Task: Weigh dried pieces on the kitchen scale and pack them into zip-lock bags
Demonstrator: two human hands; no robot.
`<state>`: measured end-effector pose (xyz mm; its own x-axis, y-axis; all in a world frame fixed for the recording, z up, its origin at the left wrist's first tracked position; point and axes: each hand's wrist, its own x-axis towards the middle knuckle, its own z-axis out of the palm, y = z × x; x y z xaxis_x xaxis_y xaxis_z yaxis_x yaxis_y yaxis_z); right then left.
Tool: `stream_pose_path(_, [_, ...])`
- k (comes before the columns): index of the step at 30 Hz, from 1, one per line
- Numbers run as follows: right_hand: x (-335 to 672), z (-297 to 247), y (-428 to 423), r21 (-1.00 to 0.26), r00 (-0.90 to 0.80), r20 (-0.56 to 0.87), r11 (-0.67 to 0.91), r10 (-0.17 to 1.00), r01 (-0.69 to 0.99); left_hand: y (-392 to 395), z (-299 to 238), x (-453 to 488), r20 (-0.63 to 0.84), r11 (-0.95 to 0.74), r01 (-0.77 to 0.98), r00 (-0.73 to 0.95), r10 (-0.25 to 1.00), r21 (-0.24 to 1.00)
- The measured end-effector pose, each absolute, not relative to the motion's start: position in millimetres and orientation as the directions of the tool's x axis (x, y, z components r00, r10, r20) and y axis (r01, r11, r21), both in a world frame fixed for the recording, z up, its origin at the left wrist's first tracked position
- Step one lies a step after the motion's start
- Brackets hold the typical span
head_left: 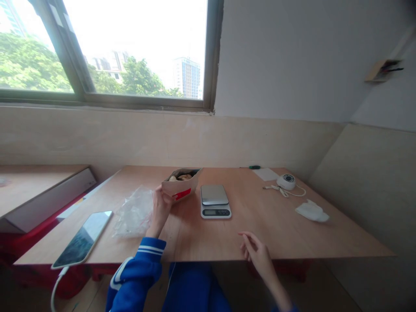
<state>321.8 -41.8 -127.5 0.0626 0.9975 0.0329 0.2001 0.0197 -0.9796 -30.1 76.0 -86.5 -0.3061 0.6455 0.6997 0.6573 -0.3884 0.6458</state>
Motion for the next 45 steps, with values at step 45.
stream_pose_path(45, [323.7,-117.8,-30.1,-0.992,-0.006,-0.052,-0.051,0.999,0.118,54.1,-59.7,-82.5,0.447,0.247,0.944,-0.322,0.835,0.219])
